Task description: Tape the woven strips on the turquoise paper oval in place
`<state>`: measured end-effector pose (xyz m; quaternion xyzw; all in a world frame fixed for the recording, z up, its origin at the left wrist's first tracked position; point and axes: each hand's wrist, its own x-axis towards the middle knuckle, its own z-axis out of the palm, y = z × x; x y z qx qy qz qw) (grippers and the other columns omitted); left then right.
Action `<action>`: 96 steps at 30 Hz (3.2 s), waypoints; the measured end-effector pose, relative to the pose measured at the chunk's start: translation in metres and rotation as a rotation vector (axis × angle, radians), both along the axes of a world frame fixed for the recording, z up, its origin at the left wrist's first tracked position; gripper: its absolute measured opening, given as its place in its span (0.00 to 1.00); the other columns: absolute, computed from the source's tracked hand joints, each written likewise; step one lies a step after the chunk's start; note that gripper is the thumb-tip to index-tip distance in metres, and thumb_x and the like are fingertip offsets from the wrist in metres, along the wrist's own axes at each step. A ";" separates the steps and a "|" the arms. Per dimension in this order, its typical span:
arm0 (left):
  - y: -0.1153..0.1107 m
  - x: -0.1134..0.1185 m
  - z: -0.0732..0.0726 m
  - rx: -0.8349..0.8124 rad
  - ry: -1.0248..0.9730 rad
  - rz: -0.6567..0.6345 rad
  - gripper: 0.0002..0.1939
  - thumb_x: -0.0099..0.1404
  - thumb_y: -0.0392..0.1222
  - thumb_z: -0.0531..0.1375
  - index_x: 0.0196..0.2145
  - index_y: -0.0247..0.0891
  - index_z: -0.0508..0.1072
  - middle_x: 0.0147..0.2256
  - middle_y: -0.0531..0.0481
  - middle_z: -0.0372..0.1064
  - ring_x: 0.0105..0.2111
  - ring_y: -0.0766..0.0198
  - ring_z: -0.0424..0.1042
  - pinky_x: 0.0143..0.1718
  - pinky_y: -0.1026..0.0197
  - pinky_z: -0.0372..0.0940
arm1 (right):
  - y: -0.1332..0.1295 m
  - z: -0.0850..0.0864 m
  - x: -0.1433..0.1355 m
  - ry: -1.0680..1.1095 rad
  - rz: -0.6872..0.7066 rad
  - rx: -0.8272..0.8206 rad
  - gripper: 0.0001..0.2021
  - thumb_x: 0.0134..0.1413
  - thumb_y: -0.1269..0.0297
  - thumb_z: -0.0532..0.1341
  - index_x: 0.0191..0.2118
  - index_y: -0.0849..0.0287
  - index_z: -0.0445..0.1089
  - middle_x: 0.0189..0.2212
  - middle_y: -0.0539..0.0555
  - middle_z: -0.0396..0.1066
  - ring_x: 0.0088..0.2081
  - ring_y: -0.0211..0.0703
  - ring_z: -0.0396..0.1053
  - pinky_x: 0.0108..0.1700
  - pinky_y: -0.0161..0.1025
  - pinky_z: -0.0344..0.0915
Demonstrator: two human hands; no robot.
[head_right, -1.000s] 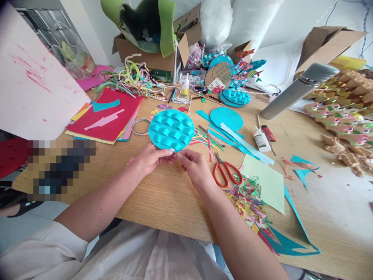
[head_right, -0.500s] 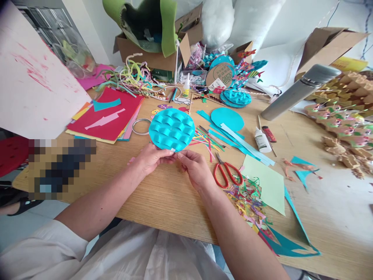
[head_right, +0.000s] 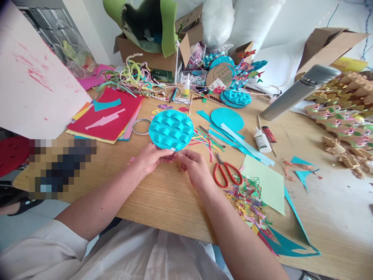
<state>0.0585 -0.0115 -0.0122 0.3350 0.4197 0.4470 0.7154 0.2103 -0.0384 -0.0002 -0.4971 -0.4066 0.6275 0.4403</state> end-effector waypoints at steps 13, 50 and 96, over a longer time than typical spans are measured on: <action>0.000 0.001 0.001 -0.009 0.014 0.012 0.09 0.46 0.34 0.68 0.29 0.32 0.77 0.26 0.48 0.77 0.25 0.64 0.76 0.27 0.63 0.71 | 0.000 -0.003 0.002 -0.085 0.007 0.083 0.12 0.41 0.55 0.68 0.26 0.60 0.74 0.20 0.48 0.66 0.21 0.33 0.55 0.24 0.36 0.52; -0.002 0.004 0.002 -0.027 0.020 0.033 0.08 0.45 0.34 0.68 0.27 0.33 0.76 0.25 0.49 0.76 0.23 0.65 0.74 0.27 0.62 0.70 | -0.002 -0.009 -0.006 -0.108 -0.066 0.123 0.15 0.43 0.52 0.67 0.28 0.60 0.73 0.19 0.47 0.64 0.22 0.34 0.55 0.25 0.36 0.52; 0.000 -0.002 0.009 0.027 0.131 0.060 0.17 0.38 0.36 0.72 0.29 0.29 0.77 0.26 0.44 0.78 0.25 0.62 0.77 0.27 0.64 0.72 | -0.149 0.024 0.161 -0.274 -0.379 -0.214 0.25 0.38 0.46 0.71 0.37 0.62 0.76 0.17 0.43 0.52 0.21 0.32 0.48 0.24 0.36 0.44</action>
